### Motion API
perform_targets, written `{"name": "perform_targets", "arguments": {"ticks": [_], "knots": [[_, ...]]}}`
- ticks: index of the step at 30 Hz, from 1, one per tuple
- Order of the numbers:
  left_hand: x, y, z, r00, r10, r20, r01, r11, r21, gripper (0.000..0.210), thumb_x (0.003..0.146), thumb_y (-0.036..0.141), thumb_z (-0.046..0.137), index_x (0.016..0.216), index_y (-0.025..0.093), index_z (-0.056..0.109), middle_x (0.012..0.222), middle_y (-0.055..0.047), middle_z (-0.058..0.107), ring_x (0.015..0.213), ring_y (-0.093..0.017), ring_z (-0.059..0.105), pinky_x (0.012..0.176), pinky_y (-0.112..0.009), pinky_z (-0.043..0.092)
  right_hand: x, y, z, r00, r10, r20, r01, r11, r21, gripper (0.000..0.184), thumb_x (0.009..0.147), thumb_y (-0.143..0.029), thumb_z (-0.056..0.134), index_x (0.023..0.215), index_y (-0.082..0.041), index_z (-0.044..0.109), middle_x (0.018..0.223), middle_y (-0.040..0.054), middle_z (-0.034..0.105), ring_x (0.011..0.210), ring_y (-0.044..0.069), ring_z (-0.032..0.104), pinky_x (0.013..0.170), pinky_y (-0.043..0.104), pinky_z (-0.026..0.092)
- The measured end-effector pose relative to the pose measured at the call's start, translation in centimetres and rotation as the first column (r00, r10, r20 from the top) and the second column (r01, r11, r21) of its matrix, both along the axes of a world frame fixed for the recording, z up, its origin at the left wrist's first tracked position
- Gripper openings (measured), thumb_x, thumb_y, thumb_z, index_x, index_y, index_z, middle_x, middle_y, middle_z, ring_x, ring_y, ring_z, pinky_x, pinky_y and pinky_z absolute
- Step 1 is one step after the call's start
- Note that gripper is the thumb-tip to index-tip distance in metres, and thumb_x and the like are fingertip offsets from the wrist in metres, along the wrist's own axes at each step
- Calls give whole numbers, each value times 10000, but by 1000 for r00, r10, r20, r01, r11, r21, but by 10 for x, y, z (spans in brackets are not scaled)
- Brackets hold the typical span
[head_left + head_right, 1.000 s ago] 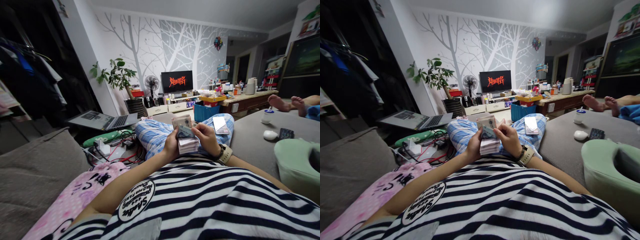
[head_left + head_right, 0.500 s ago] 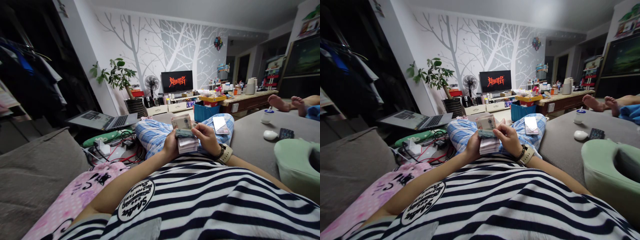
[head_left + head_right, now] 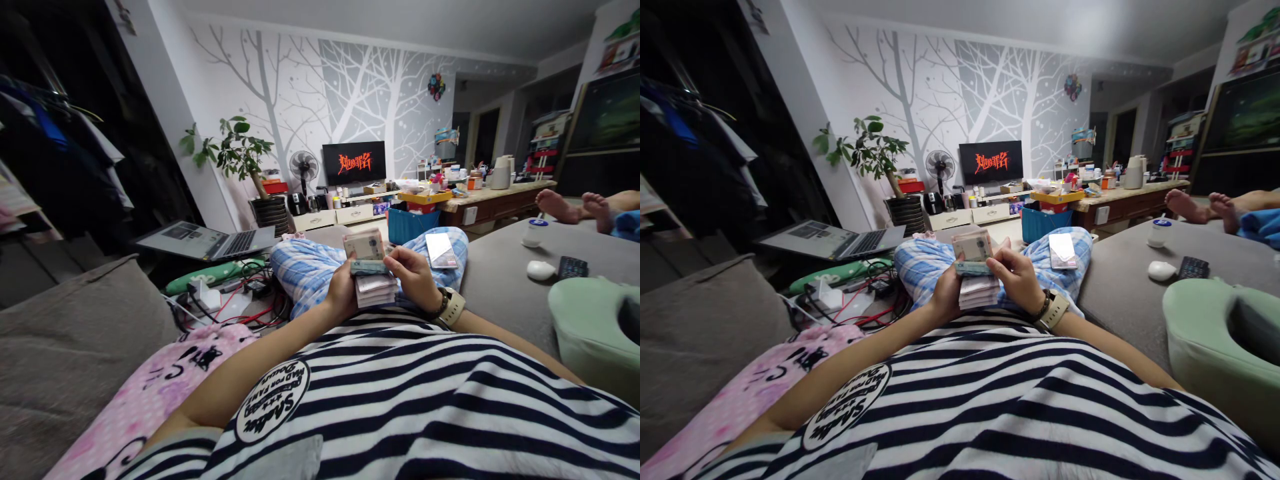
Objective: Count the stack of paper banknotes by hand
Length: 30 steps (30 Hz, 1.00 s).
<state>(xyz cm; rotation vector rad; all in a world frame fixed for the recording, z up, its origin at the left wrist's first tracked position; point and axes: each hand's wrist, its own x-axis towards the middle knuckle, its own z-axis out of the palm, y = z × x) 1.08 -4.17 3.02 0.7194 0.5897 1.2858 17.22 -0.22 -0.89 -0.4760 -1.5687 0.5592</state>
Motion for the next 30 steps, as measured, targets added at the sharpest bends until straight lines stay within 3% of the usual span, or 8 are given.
{"name": "perform_targets", "arguments": {"ticks": [9, 19, 25, 30], "knots": [[0, 1, -2, 1000, -8, -3, 8, 1000, -15, 542, 1140, 349, 643, 1610, 116, 780, 1273, -173, 949, 1203, -403, 925, 1187, -590, 723, 0, -2, 2, 1000, -4, 9, 4, 1000, -11, 740, 987, -936, 806, 720, -273, 614, 669, -26, 514, 662, 177, 398, 634, 357, 383], [-2, 5, -5, 999, -32, -23, 33, 998, 57, 500, 1085, 455, 806, 1487, 163, 862, 1211, -149, 954, 1166, -417, 925, 1105, -556, 751, -4, -6, 4, 1000, -5, -17, 5, 1000, -6, 695, 1005, -904, 790, 748, -282, 616, 681, -26, 507, 672, 185, 399, 648, 355, 414], [-4, 5, -7, 999, -34, 16, 34, 999, -3, 471, 1136, 393, 701, 1502, 141, 855, 1192, -152, 956, 1170, -410, 922, 1124, -570, 741, -3, -7, 4, 1000, 3, -22, -3, 1000, -12, 691, 992, -898, 808, 742, -277, 634, 671, -29, 515, 659, 179, 405, 636, 352, 401], [-6, 8, -9, 999, -21, -42, 21, 1000, -14, 514, 1146, 407, 682, 1545, 115, 821, 1212, -177, 952, 1120, -417, 932, 1088, -580, 755, -3, -7, 4, 1000, -1, -13, 1, 1000, -13, 675, 1001, -871, 809, 742, -274, 629, 664, -32, 517, 658, 175, 396, 645, 349, 405]]}}
